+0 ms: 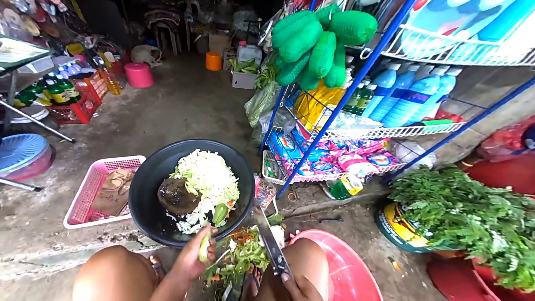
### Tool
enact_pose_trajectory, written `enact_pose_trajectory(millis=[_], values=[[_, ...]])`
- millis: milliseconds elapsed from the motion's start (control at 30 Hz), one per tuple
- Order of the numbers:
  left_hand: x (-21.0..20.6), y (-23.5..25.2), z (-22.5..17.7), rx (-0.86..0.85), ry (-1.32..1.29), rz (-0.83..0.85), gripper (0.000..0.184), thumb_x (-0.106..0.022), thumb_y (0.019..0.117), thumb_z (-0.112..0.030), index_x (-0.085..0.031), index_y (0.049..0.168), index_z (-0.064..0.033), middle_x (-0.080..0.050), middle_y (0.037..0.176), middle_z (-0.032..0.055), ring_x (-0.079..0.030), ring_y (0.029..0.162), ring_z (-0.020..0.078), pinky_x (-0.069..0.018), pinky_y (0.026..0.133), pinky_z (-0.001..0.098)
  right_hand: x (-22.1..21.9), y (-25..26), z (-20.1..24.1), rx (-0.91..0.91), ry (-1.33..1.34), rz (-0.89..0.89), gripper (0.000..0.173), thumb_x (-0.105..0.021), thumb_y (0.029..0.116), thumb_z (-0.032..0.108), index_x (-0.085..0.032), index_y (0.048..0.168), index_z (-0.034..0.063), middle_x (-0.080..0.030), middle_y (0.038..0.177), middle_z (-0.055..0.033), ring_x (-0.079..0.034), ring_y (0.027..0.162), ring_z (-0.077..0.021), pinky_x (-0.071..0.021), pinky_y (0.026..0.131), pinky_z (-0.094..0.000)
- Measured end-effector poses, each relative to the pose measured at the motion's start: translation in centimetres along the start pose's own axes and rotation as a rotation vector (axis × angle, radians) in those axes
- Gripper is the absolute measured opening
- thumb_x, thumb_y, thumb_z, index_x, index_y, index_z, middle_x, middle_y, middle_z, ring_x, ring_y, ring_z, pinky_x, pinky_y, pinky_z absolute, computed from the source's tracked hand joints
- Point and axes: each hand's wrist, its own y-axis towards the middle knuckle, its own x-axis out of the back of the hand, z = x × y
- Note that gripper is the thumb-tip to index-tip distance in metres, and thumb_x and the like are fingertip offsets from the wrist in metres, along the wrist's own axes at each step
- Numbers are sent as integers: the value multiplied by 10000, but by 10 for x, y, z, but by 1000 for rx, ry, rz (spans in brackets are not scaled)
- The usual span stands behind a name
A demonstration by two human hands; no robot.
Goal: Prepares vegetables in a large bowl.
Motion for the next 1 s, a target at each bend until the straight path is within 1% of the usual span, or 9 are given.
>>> enact_pose_trajectory(millis=[100,167,300,367,467,633,700,867,1000], values=[[12,9,-57,-258,43,-327,338,-477,1080,-353,-607,1229,-78,-605,835,69,-584,636,167,-524,580,328,-29,53,38,79,-70,90,416,-450,1099,312,-543,1409,51,-640,820,-93,-616,633,-191,-562,629,-412],[29,21,-99,-305,1,-377,289,-486,1043,-220,-539,1268,-45,-624,970,135,-628,756,220,-558,670,383,-52,106,70,113,-148,196,427,-430,1105,350,-529,1433,96,-643,858,-116,-629,664,-223,-566,662,-441],[67,74,-146,-366,65,-446,379,-609,995,-61,-510,1359,-20,-627,1137,166,-651,924,217,-572,796,357,-118,221,130,79,-378,365,454,-356,1135,346,-438,1513,108,-659,1051,-217,-680,806,-334,-571,766,-520],[86,112,-155,-377,297,-576,452,-678,962,-68,-533,1382,18,-633,1238,225,-649,1063,286,-554,904,444,-155,270,145,90,-541,362,467,-367,1129,310,-406,1552,114,-666,1214,-245,-709,984,-381,-567,876,-564],[109,165,-163,-318,563,-698,498,-709,942,-94,-540,1388,51,-618,1306,290,-625,1199,401,-512,1013,568,-196,317,151,98,-695,345,546,-472,1082,238,-339,1595,104,-627,1360,-250,-639,1232,-413,-504,1036,-600],[115,210,-160,-265,609,-611,399,-617,1006,-92,-560,1377,41,-598,1332,285,-625,1186,398,-523,1000,549,-223,347,142,47,-778,354,506,-459,1064,180,-370,1558,110,-655,1307,-232,-668,1187,-401,-540,978,-593],[117,219,-161,-266,630,-627,364,-617,1030,-180,-608,1332,22,-628,1300,268,-641,1163,388,-527,988,553,-224,349,140,49,-802,352,488,-435,1083,196,-373,1562,120,-670,1275,-232,-678,1165,-402,-546,967,-589],[127,217,-172,-205,688,-691,497,-653,1023,-372,-618,1323,22,-624,1326,262,-609,1241,396,-486,1051,579,-224,347,134,71,-869,362,463,-437,1090,199,-405,1550,150,-670,1258,-228,-676,1158,-405,-555,954,-581],[132,209,-182,-177,648,-675,435,-650,1028,-297,-616,1325,19,-611,1350,250,-601,1257,374,-492,1052,559,-226,350,135,50,-841,393,447,-424,1095,221,-402,1537,157,-682,1236,-219,-681,1151,-399,-553,950,-585]])
